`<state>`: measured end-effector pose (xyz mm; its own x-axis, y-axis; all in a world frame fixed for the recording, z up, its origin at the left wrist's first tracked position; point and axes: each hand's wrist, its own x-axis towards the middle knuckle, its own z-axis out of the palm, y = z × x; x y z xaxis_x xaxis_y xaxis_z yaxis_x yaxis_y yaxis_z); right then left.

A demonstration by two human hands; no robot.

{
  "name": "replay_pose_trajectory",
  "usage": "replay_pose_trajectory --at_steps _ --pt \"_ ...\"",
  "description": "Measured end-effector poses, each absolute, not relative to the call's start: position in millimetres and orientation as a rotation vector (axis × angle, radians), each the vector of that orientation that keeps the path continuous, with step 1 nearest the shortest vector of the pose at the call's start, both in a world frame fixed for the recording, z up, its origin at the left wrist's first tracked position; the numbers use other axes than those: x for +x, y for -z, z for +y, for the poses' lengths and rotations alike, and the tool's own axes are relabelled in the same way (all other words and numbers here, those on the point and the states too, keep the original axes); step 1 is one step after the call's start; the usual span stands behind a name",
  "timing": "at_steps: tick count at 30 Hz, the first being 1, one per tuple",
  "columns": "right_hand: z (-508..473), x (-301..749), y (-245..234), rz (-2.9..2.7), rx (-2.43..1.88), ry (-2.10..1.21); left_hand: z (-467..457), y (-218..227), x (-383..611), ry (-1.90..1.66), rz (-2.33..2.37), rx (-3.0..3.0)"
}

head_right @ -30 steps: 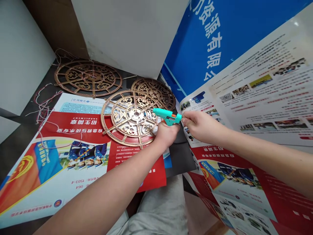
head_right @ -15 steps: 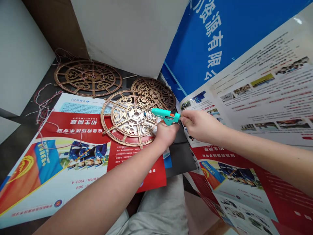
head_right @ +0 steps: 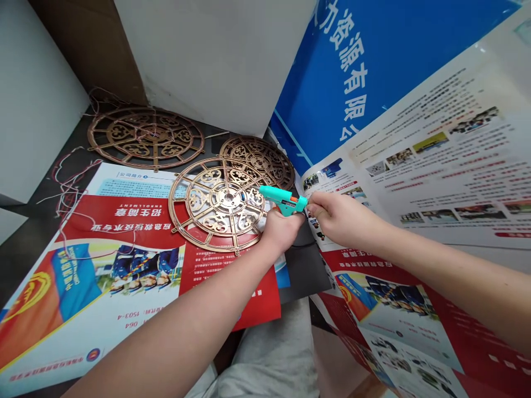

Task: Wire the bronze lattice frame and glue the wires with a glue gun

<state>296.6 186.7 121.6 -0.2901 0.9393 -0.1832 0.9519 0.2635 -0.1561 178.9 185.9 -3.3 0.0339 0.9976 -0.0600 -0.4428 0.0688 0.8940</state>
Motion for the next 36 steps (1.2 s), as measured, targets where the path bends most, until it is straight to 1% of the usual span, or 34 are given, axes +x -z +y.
replay_pose_trajectory --at_steps 8,14,28,36 --pt "188 299 -125 2.483 1.794 0.328 186 4 177 -1.288 0.901 0.876" --pt "191 304 -133 2.455 1.788 0.278 185 5 176 -1.163 0.890 0.912" --pt "194 311 -136 2.415 1.856 0.343 185 -1 176 -1.286 0.731 0.727" --pt "192 313 -137 2.508 1.888 0.295 190 4 183 -1.321 0.726 0.716"
